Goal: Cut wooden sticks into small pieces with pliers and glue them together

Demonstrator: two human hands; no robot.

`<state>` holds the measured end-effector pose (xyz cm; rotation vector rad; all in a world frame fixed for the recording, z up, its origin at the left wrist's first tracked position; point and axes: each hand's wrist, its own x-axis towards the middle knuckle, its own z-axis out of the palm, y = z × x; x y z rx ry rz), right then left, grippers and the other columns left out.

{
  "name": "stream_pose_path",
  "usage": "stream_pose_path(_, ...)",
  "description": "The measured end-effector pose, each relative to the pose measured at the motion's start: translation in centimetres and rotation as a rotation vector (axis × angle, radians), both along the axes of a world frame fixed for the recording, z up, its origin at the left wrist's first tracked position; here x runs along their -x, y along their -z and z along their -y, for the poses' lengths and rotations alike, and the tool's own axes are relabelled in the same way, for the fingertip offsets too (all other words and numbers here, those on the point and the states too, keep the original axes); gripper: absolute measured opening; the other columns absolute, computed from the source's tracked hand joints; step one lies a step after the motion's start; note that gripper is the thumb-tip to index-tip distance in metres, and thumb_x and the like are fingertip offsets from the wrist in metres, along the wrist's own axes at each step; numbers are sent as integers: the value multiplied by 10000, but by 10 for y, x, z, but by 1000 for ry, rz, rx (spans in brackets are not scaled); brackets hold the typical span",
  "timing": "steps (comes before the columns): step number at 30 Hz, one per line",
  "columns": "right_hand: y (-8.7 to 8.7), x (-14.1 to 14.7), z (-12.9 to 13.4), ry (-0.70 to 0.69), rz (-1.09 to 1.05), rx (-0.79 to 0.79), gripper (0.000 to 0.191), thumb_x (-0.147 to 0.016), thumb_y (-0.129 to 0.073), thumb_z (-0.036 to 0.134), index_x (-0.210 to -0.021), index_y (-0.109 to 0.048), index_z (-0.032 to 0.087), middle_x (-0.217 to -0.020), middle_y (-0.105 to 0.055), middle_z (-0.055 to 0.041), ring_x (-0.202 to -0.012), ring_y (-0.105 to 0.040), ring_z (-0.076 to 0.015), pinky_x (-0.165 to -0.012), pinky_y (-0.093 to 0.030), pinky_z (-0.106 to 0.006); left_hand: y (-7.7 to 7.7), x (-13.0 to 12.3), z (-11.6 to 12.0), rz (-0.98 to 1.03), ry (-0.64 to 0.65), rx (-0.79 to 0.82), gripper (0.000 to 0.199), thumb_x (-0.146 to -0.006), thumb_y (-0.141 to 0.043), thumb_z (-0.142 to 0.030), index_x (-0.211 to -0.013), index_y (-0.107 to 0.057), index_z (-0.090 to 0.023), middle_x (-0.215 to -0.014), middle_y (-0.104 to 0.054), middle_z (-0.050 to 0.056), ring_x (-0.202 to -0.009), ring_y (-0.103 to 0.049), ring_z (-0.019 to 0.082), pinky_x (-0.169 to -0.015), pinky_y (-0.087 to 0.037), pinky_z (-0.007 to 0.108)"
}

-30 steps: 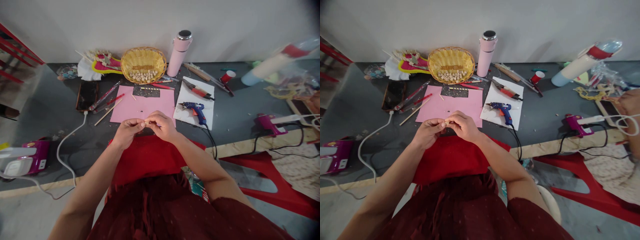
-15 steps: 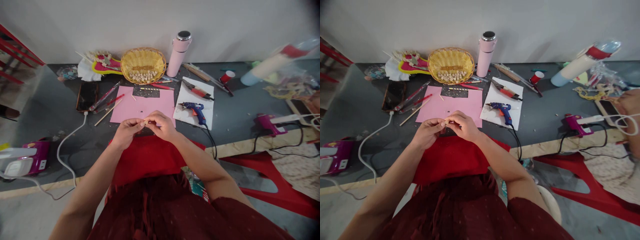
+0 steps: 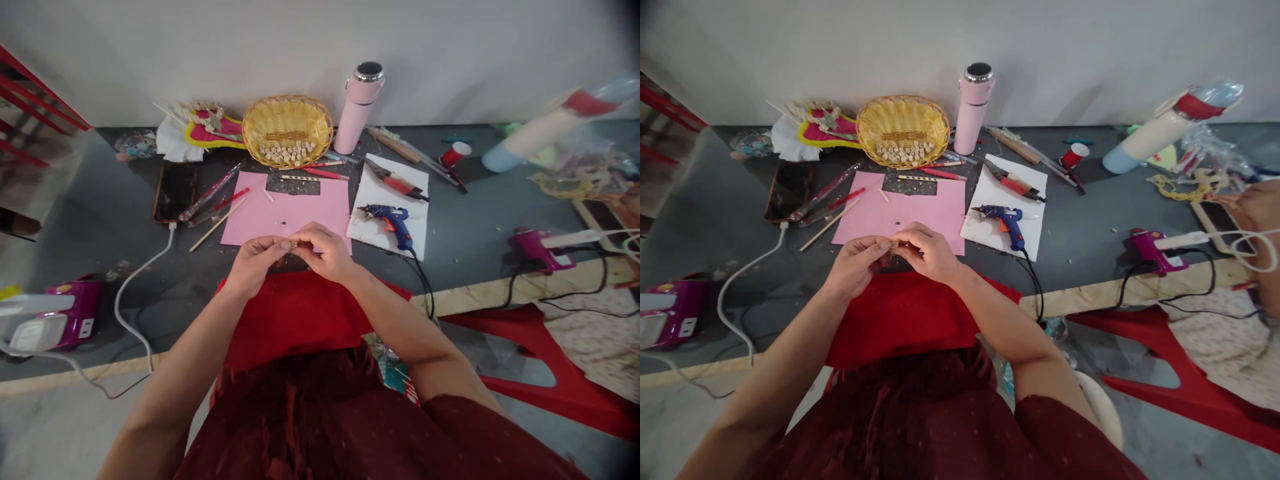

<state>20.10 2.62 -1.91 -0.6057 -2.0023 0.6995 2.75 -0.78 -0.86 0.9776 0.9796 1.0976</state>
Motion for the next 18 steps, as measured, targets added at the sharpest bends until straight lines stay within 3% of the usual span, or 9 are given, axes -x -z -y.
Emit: stream_pose_path(18,3,3,-1,27,26,-57,96,-890,-562,181,-979,-592,197,-856,-612,-41,-750,-577,-120,-672,-513,-264,4,-2,-1,-4,14,44,186,-744,-722,-354,-739,-718,-168,-579,-531,-22,-537,-407,65,-515,-298,213)
